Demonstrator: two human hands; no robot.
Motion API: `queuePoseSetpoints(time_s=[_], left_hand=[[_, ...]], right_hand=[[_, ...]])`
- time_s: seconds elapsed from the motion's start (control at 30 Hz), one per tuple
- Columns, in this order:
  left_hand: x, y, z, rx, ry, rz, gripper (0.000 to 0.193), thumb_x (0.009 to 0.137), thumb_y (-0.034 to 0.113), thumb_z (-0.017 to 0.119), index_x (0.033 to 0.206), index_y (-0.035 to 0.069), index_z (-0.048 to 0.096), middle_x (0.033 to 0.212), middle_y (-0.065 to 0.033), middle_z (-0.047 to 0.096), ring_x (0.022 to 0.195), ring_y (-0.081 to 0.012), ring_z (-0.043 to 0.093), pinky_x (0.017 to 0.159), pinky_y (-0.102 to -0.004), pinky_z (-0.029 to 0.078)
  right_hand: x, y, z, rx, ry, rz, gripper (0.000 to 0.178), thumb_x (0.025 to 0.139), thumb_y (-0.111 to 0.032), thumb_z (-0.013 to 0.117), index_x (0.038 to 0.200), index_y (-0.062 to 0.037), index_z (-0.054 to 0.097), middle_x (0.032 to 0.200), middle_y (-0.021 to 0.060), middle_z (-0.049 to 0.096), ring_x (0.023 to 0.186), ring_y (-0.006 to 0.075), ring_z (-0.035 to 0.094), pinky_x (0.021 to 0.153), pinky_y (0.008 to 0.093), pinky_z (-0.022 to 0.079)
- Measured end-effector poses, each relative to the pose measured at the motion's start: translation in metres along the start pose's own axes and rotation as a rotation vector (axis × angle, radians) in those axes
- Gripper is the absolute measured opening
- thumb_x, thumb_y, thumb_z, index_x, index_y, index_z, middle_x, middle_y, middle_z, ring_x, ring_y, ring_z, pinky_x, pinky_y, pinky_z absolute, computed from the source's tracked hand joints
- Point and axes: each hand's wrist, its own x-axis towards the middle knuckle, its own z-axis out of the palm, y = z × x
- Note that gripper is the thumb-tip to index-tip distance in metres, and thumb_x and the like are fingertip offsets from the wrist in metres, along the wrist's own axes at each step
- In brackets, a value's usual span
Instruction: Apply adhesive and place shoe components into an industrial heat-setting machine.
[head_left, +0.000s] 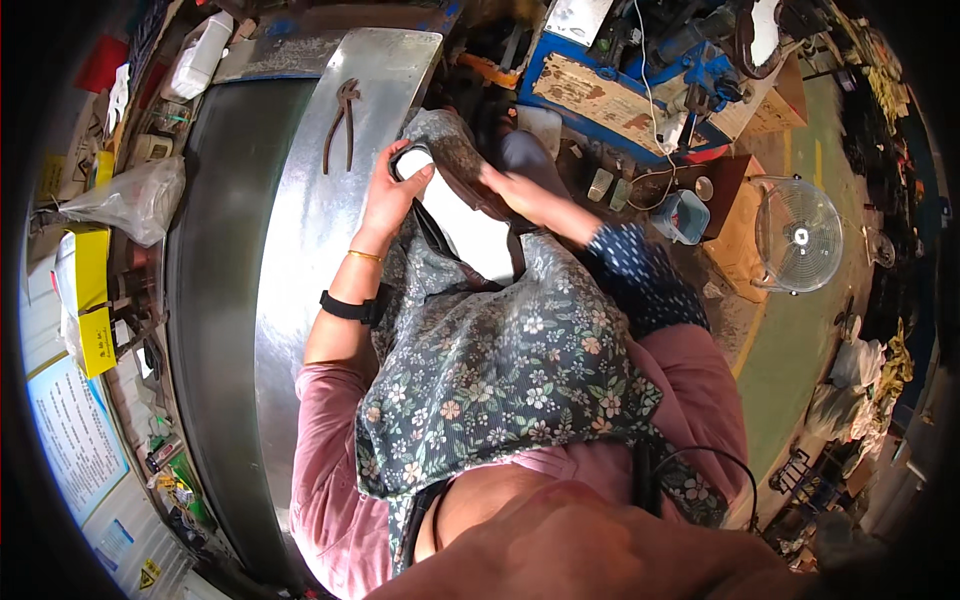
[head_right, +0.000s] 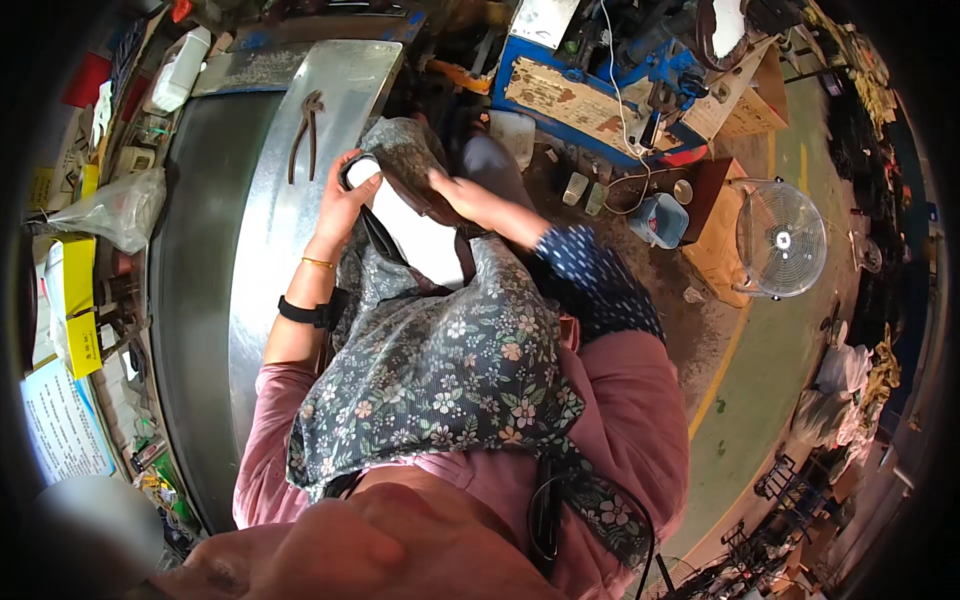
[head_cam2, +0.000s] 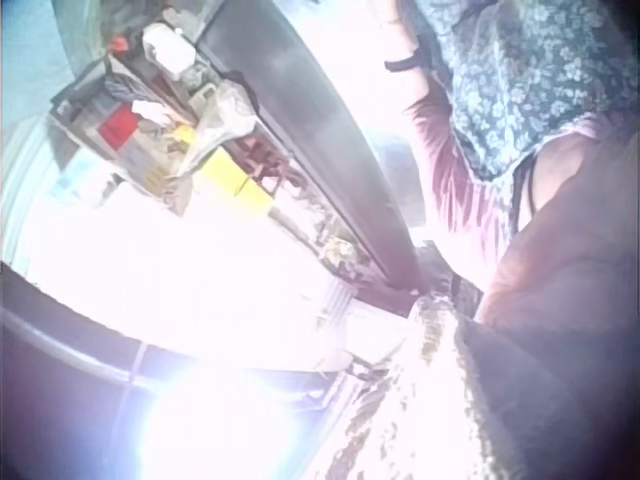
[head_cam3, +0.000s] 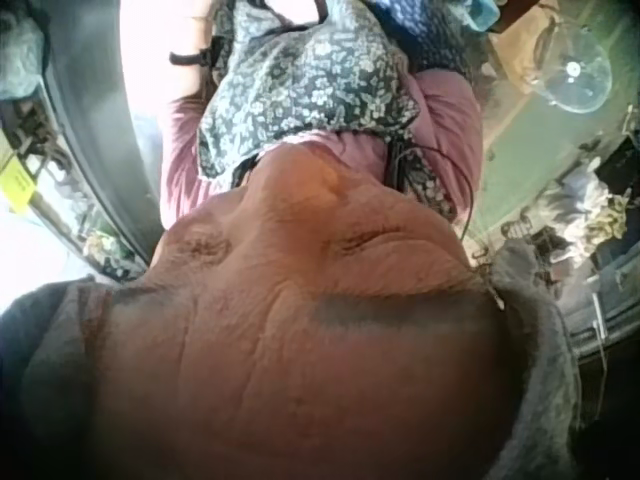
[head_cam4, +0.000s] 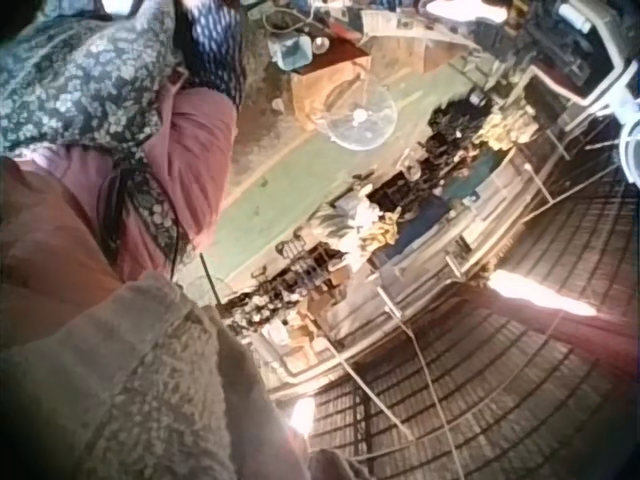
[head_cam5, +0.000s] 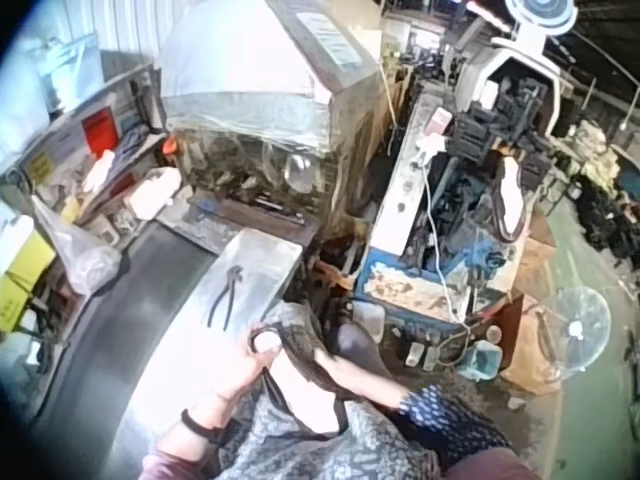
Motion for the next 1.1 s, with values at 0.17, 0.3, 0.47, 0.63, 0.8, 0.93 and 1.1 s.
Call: queuePoseSetpoints(time_s=[0.17, 0.3, 0.47, 0.63, 0.8, 0.93, 1.1], left_hand=[[-0.011, 0.007, 0.001, -0.084, 0.035, -0.021, 0.054, 0.084, 0.007, 0.073, 0.13, 0.001, 0.044, 0.106, -0.007, 0.061, 0.096, -0.0142, 0.057, 0.085, -0.027, 0.048], [-0.001, 0.017, -0.008, -0.162, -0.047, -0.085, 0.05, 0.086, 0.009, 0.068, 0.13, 0.001, 0.047, 0.112, -0.0082, 0.061, 0.105, -0.0155, 0.056, 0.093, -0.0285, 0.045], [0.032, -0.007, -0.029, -0.979, -0.074, -0.239, 0.031, 0.094, 0.028, 0.053, 0.109, 0.003, 0.065, 0.11, -0.008, 0.067, 0.104, -0.023, 0.061, 0.096, -0.0363, 0.046], [0.034, -0.039, -0.03, -0.94, 0.081, -0.395, 0.03, 0.096, 0.019, 0.041, 0.095, -0.001, 0.064, 0.087, -0.0131, 0.069, 0.075, -0.0246, 0.067, 0.073, -0.0373, 0.058], [0.018, -0.023, -0.006, -0.725, 0.238, -0.297, 0.049, 0.102, 0.036, 0.038, 0.111, -0.007, 0.06, 0.106, -0.0194, 0.067, 0.096, -0.0283, 0.065, 0.089, -0.0373, 0.051], [0.001, 0.013, -0.002, 1.204, 0.184, -0.05, 0.041, 0.1, 0.03, 0.038, 0.094, 0.0, 0.064, 0.09, -0.0237, 0.068, 0.08, -0.0367, 0.069, 0.069, -0.0423, 0.055], [0.017, 0.046, -0.015, 1.492, 0.094, -0.048, 0.045, 0.1, 0.034, 0.034, 0.086, 0.003, 0.064, 0.077, -0.0174, 0.069, 0.072, -0.0361, 0.068, 0.064, -0.0463, 0.054]], right_hand=[[-0.05, -0.007, 0.024, -0.867, -0.001, -0.212, 0.055, 0.102, -0.036, 0.041, 0.138, 0.0053, 0.039, 0.123, 0.0336, 0.054, 0.117, 0.0418, 0.054, 0.098, 0.038, 0.044], [-0.023, -0.009, 0.028, -0.449, -0.083, -0.234, 0.059, 0.101, -0.03, 0.046, 0.144, 0.0067, 0.029, 0.138, 0.0314, 0.044, 0.128, 0.0355, 0.048, 0.105, 0.0349, 0.038], [0.006, 0.01, 0.034, -0.063, -0.146, -0.303, 0.069, 0.101, -0.032, 0.048, 0.148, 0.0064, 0.016, 0.15, 0.0244, 0.031, 0.138, 0.0281, 0.032, 0.113, 0.0316, 0.026], [-0.001, 0.001, 0.058, -0.167, -0.13, -0.353, 0.064, 0.101, -0.027, 0.048, 0.148, 0.0051, 0.018, 0.148, 0.0218, 0.034, 0.136, 0.0252, 0.035, 0.111, 0.031, 0.029], [0.024, 0.017, 0.05, 0.082, -0.082, -0.335, 0.063, 0.101, -0.029, 0.046, 0.148, 0.0046, 0.019, 0.145, 0.0229, 0.039, 0.133, 0.0271, 0.041, 0.109, 0.0316, 0.032], [0.023, -0.004, 0.062, -0.215, 0.036, -0.257, 0.059, 0.103, -0.024, 0.042, 0.148, 0.0055, 0.017, 0.136, 0.0219, 0.047, 0.124, 0.0262, 0.049, 0.102, 0.0316, 0.039], [0.018, -0.03, 0.092, -0.45, 0.077, -0.24, 0.074, 0.099, -0.033, 0.043, 0.14, 0.0192, 0.01, 0.102, 0.043, 0.057, 0.096, 0.052, 0.059, 0.081, 0.0498, 0.048]])
